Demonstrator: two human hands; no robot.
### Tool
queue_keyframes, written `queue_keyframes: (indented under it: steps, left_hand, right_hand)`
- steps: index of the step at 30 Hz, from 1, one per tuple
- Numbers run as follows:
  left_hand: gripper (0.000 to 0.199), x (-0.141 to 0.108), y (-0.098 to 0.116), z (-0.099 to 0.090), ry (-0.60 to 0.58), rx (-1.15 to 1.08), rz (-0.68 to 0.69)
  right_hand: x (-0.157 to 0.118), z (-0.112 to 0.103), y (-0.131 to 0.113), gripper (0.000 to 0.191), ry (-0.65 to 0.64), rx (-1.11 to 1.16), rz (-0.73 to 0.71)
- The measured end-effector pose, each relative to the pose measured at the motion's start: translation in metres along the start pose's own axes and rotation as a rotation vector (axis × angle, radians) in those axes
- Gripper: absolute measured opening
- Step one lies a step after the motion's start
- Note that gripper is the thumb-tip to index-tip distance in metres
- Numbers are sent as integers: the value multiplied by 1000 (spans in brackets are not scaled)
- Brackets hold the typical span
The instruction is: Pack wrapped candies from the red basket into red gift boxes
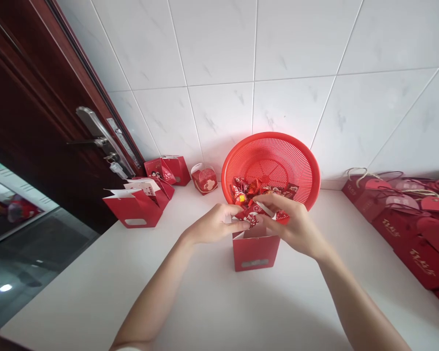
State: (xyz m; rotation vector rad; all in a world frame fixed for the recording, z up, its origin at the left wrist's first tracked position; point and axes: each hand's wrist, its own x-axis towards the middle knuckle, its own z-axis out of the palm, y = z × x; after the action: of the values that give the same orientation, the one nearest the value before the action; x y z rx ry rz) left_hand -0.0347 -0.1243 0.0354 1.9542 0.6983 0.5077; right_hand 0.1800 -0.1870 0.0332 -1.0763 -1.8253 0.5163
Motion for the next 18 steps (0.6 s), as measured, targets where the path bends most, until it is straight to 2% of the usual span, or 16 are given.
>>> queue_keyframes:
  steps: [2,5,12,18]
  left_hand:
    - [33,0,0,2,9,10,16]
    - [30,1,0,0,15,16,30]
    - [32,-1,-6,-8,79,129,-108]
    - [32,6,-12,-5,24,37,-87]
  right_hand:
    - [0,-1,-2,14,-23,4,7]
    - [1,-4,-2,3,0,110,96]
    - [2,-19,3,13,37,179,142]
    - [3,-12,7,13,-52,246,128]
